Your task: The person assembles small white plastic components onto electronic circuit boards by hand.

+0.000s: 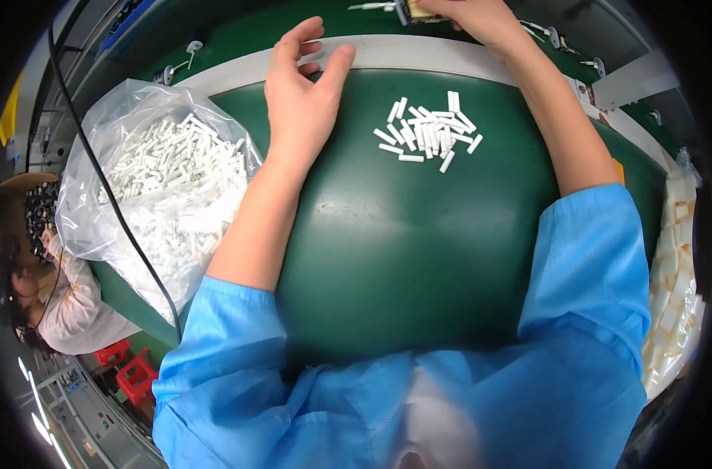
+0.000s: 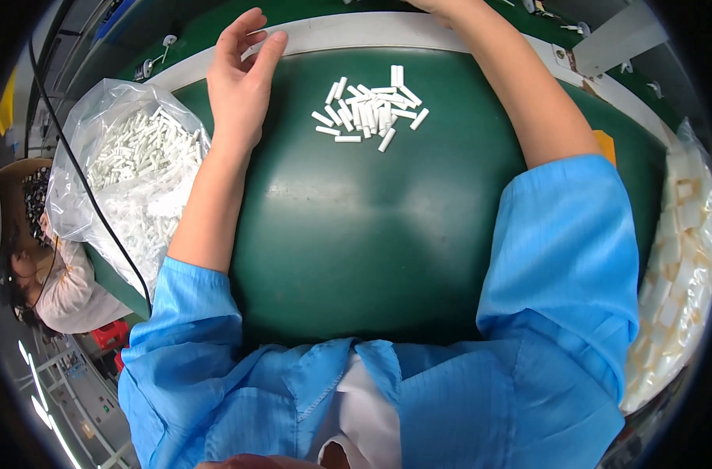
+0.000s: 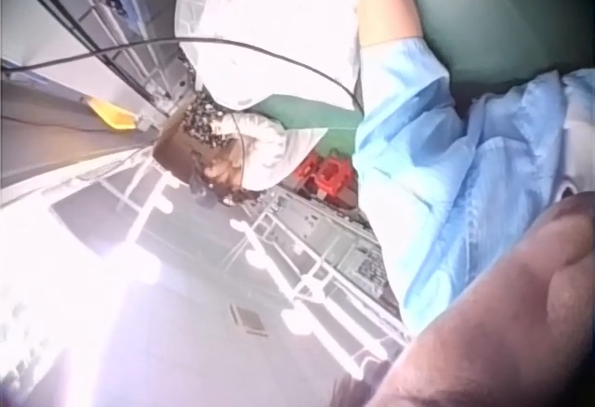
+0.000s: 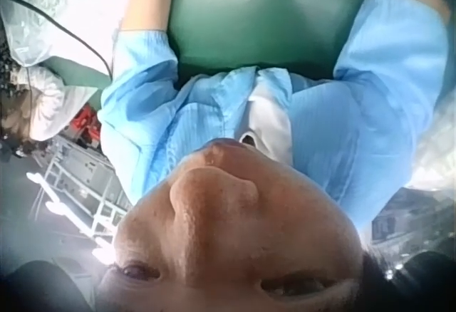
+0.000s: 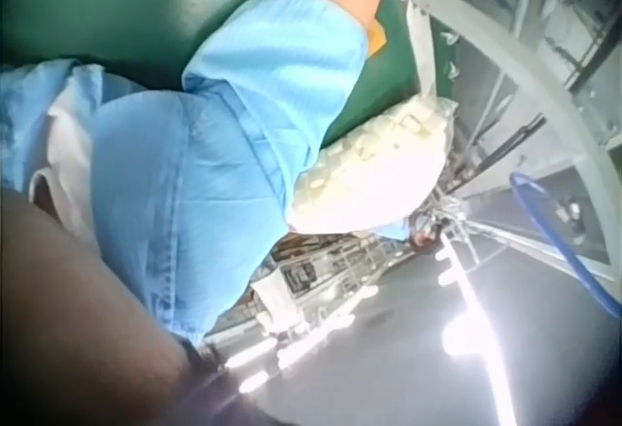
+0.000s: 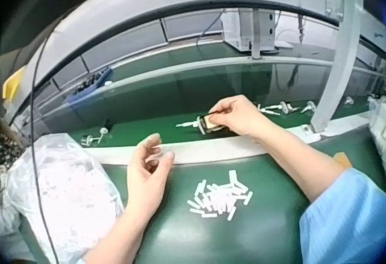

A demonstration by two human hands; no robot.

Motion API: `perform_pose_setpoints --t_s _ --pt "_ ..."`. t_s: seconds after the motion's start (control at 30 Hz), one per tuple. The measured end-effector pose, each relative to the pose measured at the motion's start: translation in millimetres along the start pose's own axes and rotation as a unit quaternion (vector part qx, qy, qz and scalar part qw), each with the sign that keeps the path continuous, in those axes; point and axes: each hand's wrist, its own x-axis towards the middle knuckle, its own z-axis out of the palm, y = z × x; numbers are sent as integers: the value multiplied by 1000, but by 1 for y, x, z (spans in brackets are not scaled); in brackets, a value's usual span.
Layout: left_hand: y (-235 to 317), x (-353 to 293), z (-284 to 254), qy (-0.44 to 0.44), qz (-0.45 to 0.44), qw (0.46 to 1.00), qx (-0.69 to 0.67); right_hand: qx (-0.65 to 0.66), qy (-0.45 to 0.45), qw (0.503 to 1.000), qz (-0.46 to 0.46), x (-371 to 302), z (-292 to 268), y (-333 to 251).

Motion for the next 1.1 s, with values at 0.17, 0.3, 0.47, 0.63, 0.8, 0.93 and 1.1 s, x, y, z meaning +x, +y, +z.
perform_pose_setpoints --t_s 0.17,0.3,0.47,0.63,0.8,0.93,1.1 --pt "9 -5 1 -83 32 996 25 -126 151 975 -100 16 -15 43" --pt "34 -16 0 -170 92 969 153 -155 301 900 -276 -2 -6 2" --pt "45 -16 -7 -263 15 929 259 -58 164 931 -322 -25 19 -19" --pt "49 -17 -9 -248 67 923 285 -27 43 973 -225 -26 52 4" --pt "48 -20 -11 -253 114 893 355 -69 -69 991 -95 -1 52 6" --pt "39 -12 -6 -282 81 913 284 -242 -107 954 -143 61 76 -7" --pt "15 -3 -9 -200 -59 978 3 -313 -12 892 -328 103 172 -62"
